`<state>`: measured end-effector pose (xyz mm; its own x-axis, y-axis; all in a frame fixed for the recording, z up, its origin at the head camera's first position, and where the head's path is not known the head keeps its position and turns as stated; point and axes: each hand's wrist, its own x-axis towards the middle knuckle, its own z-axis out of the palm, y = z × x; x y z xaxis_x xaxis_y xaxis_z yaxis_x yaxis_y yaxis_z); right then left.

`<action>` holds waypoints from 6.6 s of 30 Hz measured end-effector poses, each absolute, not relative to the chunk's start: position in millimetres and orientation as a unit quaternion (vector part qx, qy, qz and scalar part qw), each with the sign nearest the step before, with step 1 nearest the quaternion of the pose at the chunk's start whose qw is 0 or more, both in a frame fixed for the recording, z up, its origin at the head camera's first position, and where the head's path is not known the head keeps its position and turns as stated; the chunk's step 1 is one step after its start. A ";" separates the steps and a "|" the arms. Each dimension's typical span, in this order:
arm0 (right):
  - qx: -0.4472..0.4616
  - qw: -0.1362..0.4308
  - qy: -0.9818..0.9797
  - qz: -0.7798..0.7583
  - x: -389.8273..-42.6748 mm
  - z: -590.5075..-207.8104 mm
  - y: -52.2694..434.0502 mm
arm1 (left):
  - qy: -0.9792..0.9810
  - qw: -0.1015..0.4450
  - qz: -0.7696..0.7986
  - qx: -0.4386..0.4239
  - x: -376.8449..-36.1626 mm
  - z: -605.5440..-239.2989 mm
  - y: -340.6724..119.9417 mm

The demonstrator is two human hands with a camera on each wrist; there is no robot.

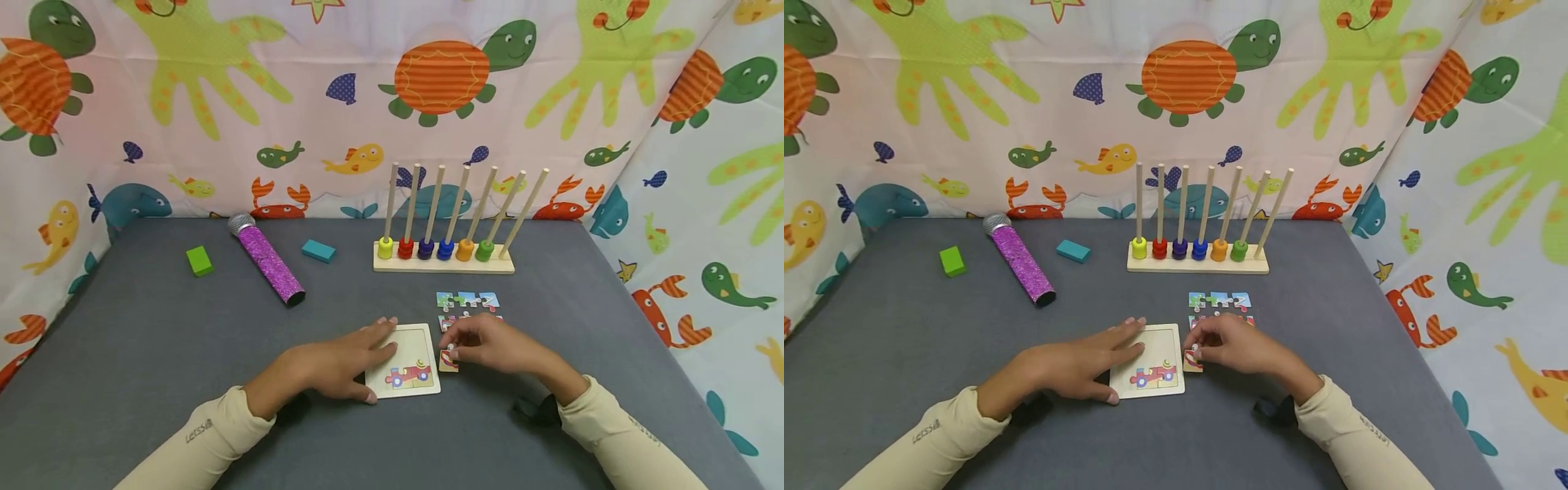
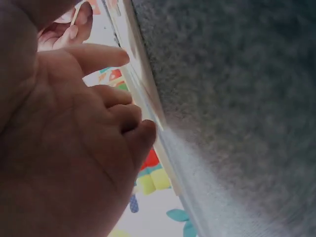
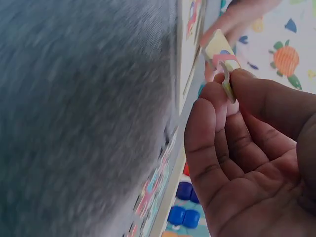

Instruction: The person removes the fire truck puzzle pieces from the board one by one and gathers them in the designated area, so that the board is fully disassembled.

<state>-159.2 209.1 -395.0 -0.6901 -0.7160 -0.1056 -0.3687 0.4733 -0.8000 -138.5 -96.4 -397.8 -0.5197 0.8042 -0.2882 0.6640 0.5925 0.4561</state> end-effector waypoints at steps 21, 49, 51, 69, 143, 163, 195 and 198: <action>-0.316 0.195 0.850 -0.375 -171.4 -409.0 219.0 | 0.849 0.282 0.169 0.415 -144.4 -399.0 -100.7; -0.307 0.107 0.888 -0.325 -168.5 -396.5 209.5 | 0.854 0.276 0.176 0.406 -144.4 -403.0 -98.5; -0.317 0.121 0.882 -0.328 -166.1 -393.5 205.9 | 0.853 0.278 0.177 0.404 -144.4 -403.5 -98.7; -0.393 0.212 0.832 -0.331 -156.1 -390.3 159.3 | 0.853 0.274 0.179 0.406 -145.3 -403.6 -99.9; -0.400 0.220 0.807 -0.373 -148.3 -404.1 148.5 | 0.859 0.261 0.169 0.407 -147.6 -404.8 -98.3; -0.340 0.162 0.848 -0.374 -161.0 -393.9 220.2 | 0.860 0.260 0.169 0.406 -147.0 -407.3 -98.3; -0.310 0.174 0.883 -0.306 -174.4 -389.7 248.9 | 0.859 0.265 0.173 0.403 -146.4 -404.0 -98.6; -0.308 0.167 0.886 -0.304 -175.0 -388.4 249.4 | 0.860 0.266 0.174 0.400 -146.4 -405.1 -99.3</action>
<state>-175.0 249.4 -388.4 -0.7548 -0.6467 -0.1096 -0.4431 0.6260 -0.6417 -146.4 -99.3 -405.1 -0.5383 0.7803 -0.3183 0.5950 0.6194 0.5122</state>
